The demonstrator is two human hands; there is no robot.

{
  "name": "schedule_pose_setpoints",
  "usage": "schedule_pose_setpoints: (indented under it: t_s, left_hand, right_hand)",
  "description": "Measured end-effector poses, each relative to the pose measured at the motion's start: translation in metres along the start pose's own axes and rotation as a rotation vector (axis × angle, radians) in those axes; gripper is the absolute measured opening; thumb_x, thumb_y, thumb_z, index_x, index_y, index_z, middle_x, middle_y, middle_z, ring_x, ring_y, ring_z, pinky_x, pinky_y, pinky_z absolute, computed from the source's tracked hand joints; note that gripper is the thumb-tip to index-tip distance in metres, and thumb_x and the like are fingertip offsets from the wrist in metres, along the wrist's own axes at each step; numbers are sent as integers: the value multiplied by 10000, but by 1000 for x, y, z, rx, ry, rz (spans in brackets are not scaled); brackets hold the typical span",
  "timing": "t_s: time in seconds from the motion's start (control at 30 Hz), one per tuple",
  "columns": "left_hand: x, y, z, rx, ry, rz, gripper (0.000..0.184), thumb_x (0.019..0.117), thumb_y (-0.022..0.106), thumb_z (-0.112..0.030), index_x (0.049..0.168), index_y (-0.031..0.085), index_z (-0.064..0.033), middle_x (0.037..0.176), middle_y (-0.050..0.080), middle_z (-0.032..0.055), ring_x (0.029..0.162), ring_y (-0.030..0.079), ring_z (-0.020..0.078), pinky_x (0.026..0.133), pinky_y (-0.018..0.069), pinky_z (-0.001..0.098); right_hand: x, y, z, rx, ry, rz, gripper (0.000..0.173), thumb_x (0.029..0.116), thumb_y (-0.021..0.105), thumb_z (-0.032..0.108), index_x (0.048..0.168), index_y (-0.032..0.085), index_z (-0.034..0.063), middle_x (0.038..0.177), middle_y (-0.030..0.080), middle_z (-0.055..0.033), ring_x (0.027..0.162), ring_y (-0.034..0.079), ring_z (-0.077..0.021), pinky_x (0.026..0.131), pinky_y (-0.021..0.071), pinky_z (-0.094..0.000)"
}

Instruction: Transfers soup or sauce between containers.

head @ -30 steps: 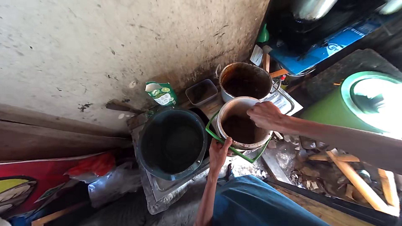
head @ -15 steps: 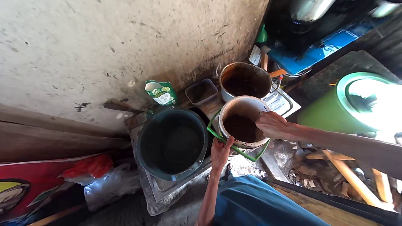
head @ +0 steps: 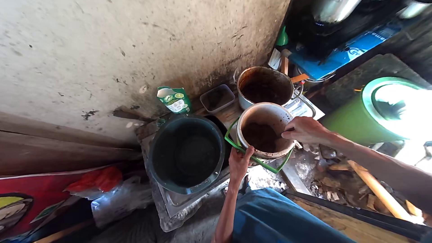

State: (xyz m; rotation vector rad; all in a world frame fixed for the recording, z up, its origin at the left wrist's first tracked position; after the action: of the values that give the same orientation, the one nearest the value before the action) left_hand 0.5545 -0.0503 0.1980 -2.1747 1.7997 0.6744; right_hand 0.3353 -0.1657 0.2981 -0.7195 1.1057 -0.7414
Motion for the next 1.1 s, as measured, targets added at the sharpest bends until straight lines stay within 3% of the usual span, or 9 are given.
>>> schedule_pose_setpoints:
  t_s: [0.2,0.33,0.47,0.57,0.67,0.93,1.03,1.1]
  left_hand:
    - [0,0,-1,-12,-5,-1,503,989,703,-207,1372,482,32,1020,716,182,802,747,229,676,646,377]
    - [1,0,0,-7,-3,3,503,989,702,-200,1377,483,32,1017,716,184,783,747,231,670,647,381]
    - [3,0,1,0,4,3,492,987,704,-199,1364,488,32,990,718,174,765,743,220,658,642,369]
    - [2,0,1,1,-7,3,481,989,704,-214,1349,501,30,979,720,175,766,747,226,663,648,372]
    - [2,-1,1,1,-3,6,484,993,697,-216,1359,494,26,997,721,176,769,746,222,656,646,370]
    - [3,-2,2,4,16,13,473,991,697,-204,1352,505,34,1008,716,180,757,744,222,649,644,365]
    - [4,-2,3,7,24,12,476,990,699,-198,1359,507,32,1021,718,180,782,746,232,658,647,378]
    - [4,-1,2,13,25,6,467,988,702,-204,1346,515,30,1010,721,178,771,746,230,656,646,371]
  right_hand:
    - [-27,-6,-24,121,33,-155,231,977,698,287,840,761,111,774,682,-101,791,642,-291,705,449,-567]
    - [-44,-4,-33,171,58,-241,197,978,692,293,904,776,131,800,696,-97,795,649,-295,713,461,-578]
    - [-61,9,-39,139,35,-342,225,992,645,291,1058,775,119,904,729,-147,862,682,-344,762,484,-609]
    - [-67,32,-48,44,-83,-513,295,971,607,278,1129,741,68,951,715,-187,870,689,-392,736,509,-601]
    - [-66,56,-59,-42,-231,-722,304,950,578,243,1108,718,25,926,707,-189,836,684,-399,659,531,-535]
    - [-72,100,-89,-213,-374,-1035,283,1005,520,190,1141,716,40,804,667,-174,747,647,-367,627,522,-450]
    - [-78,103,-98,-120,-344,-1051,286,994,535,215,1120,724,41,821,677,-168,760,645,-344,644,520,-435]
    - [-87,90,-97,187,-221,-895,312,940,595,243,1120,729,25,934,710,-136,845,668,-244,729,552,-394]
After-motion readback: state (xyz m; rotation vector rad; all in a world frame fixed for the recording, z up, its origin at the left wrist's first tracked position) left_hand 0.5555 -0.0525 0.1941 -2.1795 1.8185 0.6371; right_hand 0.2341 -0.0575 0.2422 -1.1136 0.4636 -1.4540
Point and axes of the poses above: each hand's wrist, its own x-axis towards the middle knuckle, its own y-axis out of the palm, z = x × y, the point moved 1 cm from there along x, towards the middle knuckle
